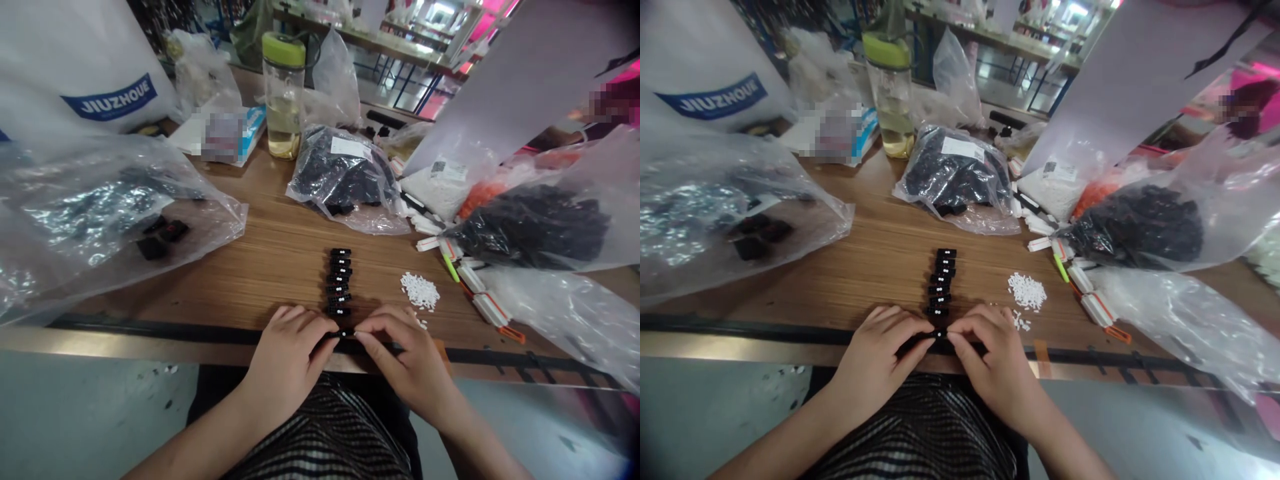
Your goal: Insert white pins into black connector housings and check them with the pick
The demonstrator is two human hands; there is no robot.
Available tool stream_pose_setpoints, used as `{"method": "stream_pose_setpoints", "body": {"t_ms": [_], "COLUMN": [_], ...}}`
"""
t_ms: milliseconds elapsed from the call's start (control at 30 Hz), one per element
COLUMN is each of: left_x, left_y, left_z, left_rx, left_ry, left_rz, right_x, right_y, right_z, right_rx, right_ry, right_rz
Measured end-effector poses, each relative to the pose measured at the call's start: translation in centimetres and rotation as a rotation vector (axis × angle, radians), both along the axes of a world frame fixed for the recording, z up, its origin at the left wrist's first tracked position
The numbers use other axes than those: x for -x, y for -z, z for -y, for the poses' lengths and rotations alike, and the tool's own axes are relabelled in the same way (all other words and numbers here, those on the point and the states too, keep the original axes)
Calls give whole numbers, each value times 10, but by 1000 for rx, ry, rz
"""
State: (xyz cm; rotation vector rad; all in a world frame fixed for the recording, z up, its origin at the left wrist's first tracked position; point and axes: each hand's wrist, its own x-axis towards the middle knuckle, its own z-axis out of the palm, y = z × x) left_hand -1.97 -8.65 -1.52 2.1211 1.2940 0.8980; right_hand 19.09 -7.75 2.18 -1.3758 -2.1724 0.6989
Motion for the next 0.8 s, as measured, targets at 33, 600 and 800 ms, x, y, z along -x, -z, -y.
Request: {"method": "stream_pose_setpoints", "body": {"t_ms": [33,600,800], "left_x": [0,1,0], "left_y": [0,1,2], "left_z": [0,1,2], "left_rx": [6,26,26], "left_ry": [3,-1,-5], "left_rz": [-2,-14,-19], "right_x": [5,17,15], "right_y": [-1,-2,3], "right_z": [-1,0,4], "right_rx": [10,-233,-267], "right_ry": [-20,-91,-102], "right_rz": [8,149,147]}}
